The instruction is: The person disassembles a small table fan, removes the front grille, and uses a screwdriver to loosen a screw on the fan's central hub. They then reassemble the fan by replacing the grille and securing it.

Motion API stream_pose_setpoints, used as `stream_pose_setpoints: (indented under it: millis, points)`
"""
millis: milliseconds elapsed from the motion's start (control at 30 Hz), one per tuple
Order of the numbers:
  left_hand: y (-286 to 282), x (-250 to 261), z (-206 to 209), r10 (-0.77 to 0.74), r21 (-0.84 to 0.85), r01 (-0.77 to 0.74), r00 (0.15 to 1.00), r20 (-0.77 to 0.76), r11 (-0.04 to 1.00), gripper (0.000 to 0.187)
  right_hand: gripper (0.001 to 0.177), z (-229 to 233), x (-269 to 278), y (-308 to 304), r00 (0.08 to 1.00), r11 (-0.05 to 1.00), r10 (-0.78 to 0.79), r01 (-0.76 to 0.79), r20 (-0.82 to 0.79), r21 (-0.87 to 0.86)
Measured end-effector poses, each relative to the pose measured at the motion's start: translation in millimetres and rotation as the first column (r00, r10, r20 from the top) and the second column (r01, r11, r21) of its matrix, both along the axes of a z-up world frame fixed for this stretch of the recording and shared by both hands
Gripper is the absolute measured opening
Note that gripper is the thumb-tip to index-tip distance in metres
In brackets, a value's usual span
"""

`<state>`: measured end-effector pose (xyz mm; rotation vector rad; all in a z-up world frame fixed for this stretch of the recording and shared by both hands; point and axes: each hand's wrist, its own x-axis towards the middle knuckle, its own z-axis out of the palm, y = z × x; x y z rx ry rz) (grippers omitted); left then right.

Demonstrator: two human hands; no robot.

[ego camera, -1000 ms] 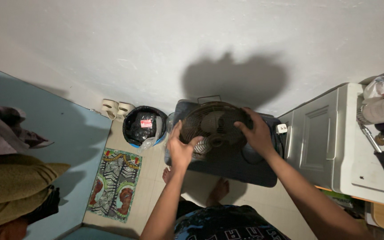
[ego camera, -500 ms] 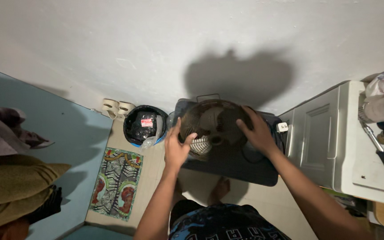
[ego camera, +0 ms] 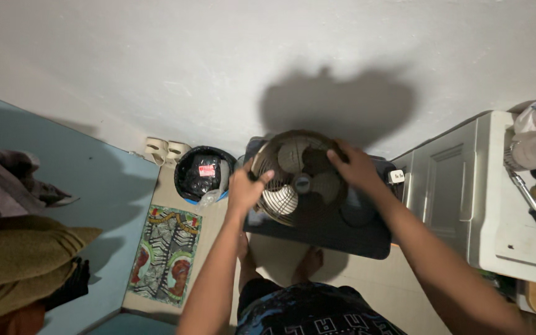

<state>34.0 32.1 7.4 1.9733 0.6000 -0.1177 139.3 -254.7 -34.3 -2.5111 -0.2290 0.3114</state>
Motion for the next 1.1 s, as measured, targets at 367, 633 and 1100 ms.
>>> stream_pose_setpoints:
  millis: [367, 633, 1100]
  points:
    - [17.6, 30.6, -7.9, -0.071, 0.038, 0.077, 0.988, -0.136, 0.996, 0.063, 0.070, 7.5, 16.3, 15.6, 0.994, 0.998, -0.054, 0.053, -0.091, -0.016]
    - [14.3, 36.1, -14.8, -0.065, 0.056, 0.074, 0.987, -0.147, 0.996, 0.063, 0.072, 11.8, 16.9, 24.1, 0.981, 0.989, -0.096, 0.075, -0.169, -0.127]
    - [-12.1, -76.7, -26.6, -0.029, 0.144, -0.018, 0.948, 0.318, 0.989, 0.049, 0.043, -49.9, -111.2, -57.9, 0.961, 0.893, -0.165, 0.241, -0.223, 0.381]
